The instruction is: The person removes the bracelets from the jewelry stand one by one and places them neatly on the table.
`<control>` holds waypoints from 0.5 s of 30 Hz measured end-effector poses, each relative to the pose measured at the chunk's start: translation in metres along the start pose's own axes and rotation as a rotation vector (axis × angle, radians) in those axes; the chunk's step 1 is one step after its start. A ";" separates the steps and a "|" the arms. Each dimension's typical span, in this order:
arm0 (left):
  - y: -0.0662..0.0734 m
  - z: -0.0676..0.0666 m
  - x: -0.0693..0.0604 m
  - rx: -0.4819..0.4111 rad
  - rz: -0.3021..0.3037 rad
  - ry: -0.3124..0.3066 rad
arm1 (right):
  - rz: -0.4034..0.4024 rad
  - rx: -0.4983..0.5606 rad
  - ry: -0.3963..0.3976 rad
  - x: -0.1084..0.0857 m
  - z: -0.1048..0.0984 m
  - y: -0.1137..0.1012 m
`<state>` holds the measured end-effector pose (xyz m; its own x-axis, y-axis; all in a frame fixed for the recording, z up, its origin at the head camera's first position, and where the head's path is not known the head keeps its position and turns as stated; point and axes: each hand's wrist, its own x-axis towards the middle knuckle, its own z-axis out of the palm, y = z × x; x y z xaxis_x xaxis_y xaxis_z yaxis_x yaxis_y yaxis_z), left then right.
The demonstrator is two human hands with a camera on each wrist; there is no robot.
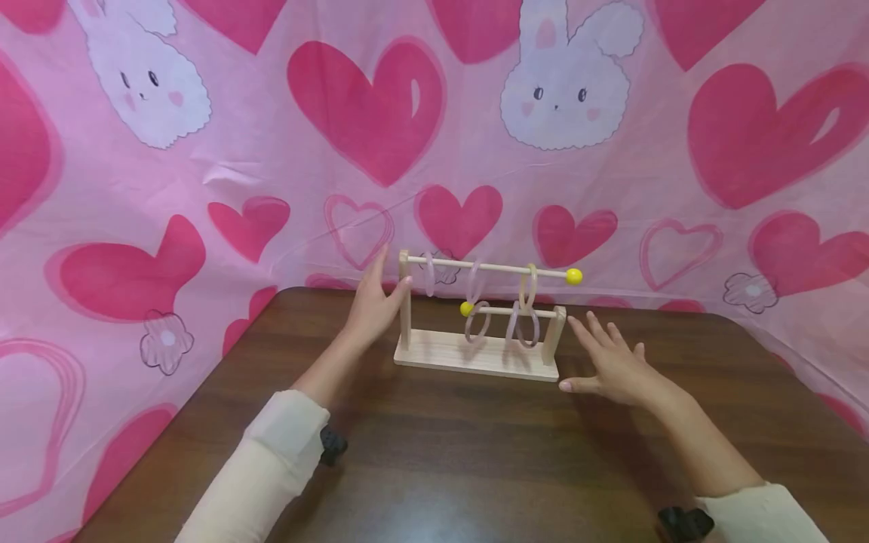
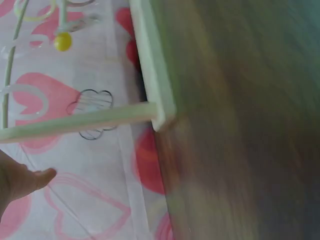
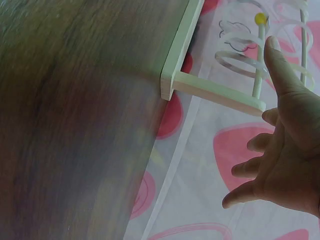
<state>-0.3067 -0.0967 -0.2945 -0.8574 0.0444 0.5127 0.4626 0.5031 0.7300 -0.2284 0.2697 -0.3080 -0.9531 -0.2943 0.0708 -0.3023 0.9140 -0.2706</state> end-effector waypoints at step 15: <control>0.020 0.009 0.025 -0.445 -0.141 0.065 | -0.009 -0.017 0.000 0.002 0.004 -0.004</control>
<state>-0.3209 -0.0778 -0.2715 -0.9093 -0.0592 0.4119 0.4069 0.0807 0.9099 -0.2297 0.2645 -0.3111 -0.9503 -0.3026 0.0731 -0.3111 0.9160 -0.2533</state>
